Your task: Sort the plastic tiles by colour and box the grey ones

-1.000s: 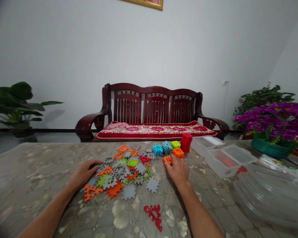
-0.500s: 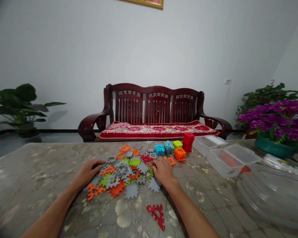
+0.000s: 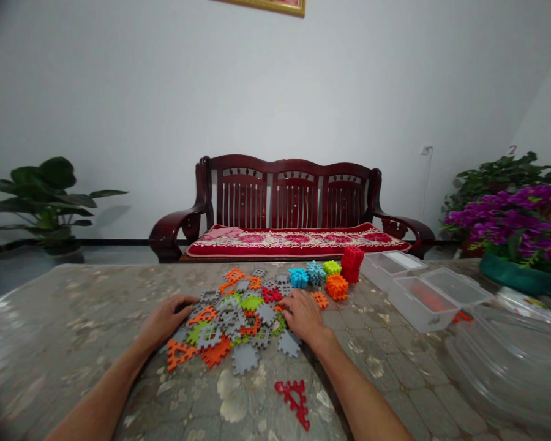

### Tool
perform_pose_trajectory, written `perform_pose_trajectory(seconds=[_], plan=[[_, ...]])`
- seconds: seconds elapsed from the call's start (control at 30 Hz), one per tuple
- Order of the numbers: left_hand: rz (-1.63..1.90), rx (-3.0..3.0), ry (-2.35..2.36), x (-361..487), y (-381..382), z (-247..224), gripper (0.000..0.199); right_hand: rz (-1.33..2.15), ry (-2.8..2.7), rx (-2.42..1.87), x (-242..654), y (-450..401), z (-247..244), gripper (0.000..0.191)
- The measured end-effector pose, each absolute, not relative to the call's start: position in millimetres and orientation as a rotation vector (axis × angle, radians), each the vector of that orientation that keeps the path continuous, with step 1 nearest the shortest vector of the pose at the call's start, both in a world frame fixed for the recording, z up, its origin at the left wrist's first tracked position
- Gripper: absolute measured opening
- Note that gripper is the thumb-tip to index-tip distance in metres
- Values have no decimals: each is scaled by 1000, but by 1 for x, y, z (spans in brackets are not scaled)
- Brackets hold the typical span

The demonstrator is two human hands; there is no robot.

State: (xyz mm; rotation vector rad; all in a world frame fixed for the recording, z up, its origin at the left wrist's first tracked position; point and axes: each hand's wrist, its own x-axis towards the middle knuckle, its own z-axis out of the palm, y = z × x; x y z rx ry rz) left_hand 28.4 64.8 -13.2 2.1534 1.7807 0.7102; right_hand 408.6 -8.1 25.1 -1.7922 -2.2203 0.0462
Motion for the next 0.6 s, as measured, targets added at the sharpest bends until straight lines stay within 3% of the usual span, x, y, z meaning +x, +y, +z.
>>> perform_pose_trajectory(seconds=[0.27,0.6], plan=[[711,2153,1782,29,65,-11,39,-133,-2132,-1964,416,-23,29,24],[735,2150,1774,28,68,-14,39,11,-2149,-1957,408,-18,25,47]])
